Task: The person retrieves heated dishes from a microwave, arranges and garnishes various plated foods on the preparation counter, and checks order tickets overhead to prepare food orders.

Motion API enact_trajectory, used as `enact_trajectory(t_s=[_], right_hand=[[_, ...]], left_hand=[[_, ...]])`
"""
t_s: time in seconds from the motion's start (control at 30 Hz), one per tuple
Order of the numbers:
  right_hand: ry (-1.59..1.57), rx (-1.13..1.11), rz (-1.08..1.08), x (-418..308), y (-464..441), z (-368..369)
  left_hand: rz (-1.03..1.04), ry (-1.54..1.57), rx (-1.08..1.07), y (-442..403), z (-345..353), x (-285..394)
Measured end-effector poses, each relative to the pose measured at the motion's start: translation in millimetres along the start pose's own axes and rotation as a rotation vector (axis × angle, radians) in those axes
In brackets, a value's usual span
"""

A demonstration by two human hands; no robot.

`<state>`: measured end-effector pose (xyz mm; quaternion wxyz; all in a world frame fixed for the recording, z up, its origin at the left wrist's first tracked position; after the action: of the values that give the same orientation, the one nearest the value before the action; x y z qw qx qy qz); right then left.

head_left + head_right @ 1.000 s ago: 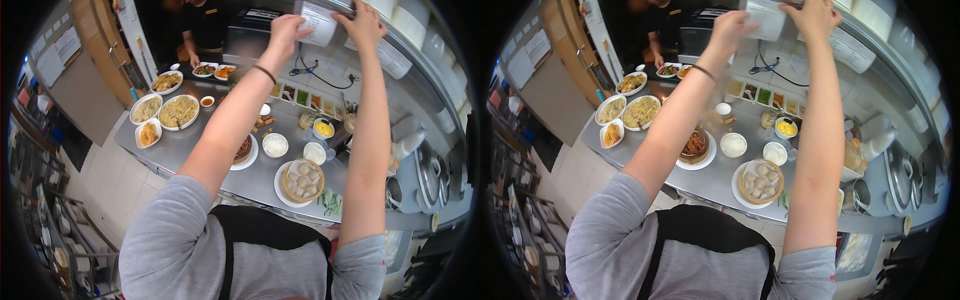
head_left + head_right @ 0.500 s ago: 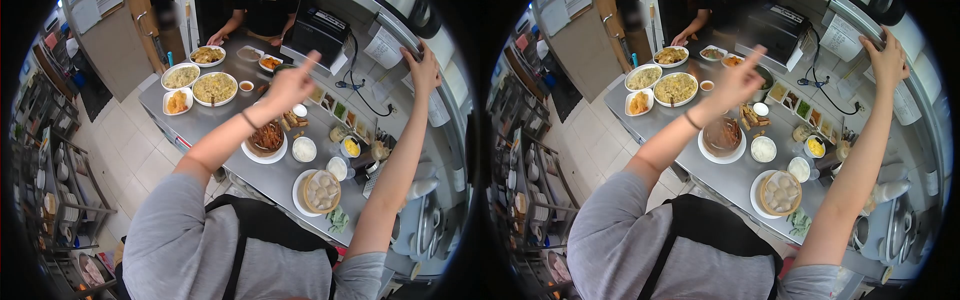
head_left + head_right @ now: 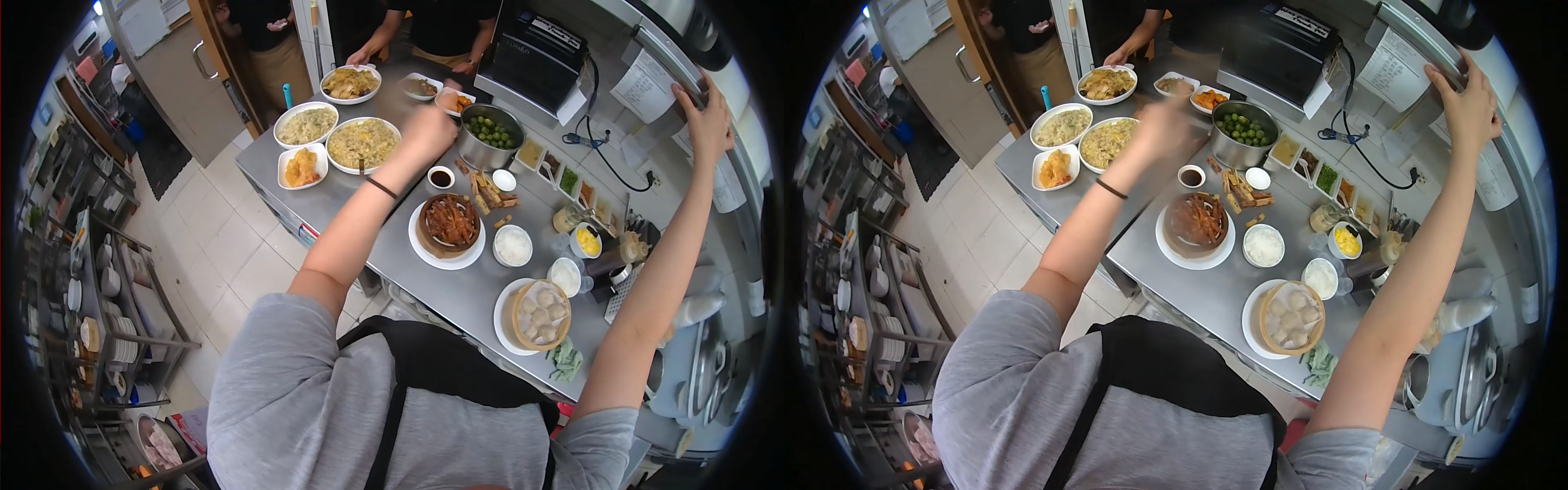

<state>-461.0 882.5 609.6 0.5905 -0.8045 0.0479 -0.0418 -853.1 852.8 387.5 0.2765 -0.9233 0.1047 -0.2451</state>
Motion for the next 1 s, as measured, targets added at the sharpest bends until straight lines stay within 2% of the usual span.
enact_trajectory(t_s=[0.07, 0.13, 0.2, 0.23, 0.27, 0.33, 0.4, 0.47, 0.5, 0.57, 0.6, 0.7, 0.77, 0.8, 0.87, 1.0], right_hand=[[0.001, 0.012, 0.001, 1.0, 1.1, 0.2], [-0.012, -0.016, -0.003, 1.5, -0.4, 0.1], [-0.012, -0.01, -0.004, 0.5, -0.1, -0.3], [-0.013, -0.002, -0.005, 0.6, 0.0, -0.7], [-0.01, -0.004, -0.003, 0.5, 0.1, -1.7], [-0.005, -0.012, 0.008, -1.4, 1.0, -2.2], [0.006, -0.003, -0.004, 2.2, -0.3, 2.3], [0.014, 0.01, -0.015, 5.5, -1.6, 7.3], [0.042, 0.011, -0.01, 7.1, -2.2, 9.2], [0.056, 0.021, -0.01, 8.6, -2.5, 11.3], [0.054, 0.02, -0.012, 8.4, -3.1, 11.1], [0.085, -0.015, 0.006, 9.7, -5.1, 14.0], [0.095, -0.021, -0.01, 14.6, -6.8, 20.1], [0.096, -0.024, -0.009, 13.5, -5.5, 20.1], [0.081, 0.005, -0.033, 13.9, -5.3, 17.2], [0.066, 0.055, -0.05, 10.7, -1.2, 11.7]], left_hand=[[-0.2, 0.045, 0.242, -17.8, -9.0, -65.1], [-0.408, -0.086, 0.259, -26.9, -19.7, -118.2], [-0.299, -0.302, 0.197, -23.3, -29.0, -129.2], [-0.362, -0.153, 0.078, -20.9, -26.4, -132.3], [-0.359, -0.153, 0.074, -12.9, -30.1, -118.5], [-0.108, -0.17, 0.038, 11.6, -27.4, -87.4], [-0.094, -0.339, -0.229, 48.3, -10.1, -74.0], [-0.054, -0.271, -0.787, 79.1, -28.0, -43.0], [-0.06, -0.272, -0.788, 82.7, -29.3, -48.1], [-0.293, -0.202, -0.701, 93.6, -33.5, -71.2], [-0.26, -0.32, -0.537, 89.8, -41.4, -89.3], [-0.457, -0.444, -0.066, 65.4, -56.6, -164.5], [-0.519, -0.518, -0.028, 58.8, -78.4, -172.6], [-0.518, -0.518, -0.031, 60.4, -84.6, -185.7], [-0.731, -0.27, -0.511, 60.7, -87.1, -206.6], [-0.825, -0.211, -0.57, 85.0, -84.6, -167.3]])
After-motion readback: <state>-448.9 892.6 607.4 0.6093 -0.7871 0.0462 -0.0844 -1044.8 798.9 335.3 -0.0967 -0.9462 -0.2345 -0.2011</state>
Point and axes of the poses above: each hand's wrist, its own y-axis away from the middle knuckle, its own z-axis out of the palm, x = y × z, the point moved 1 cm from there along -y, towards the middle knuckle, and after that the axes turned 5 degrees about z, right-handed, at the moved point
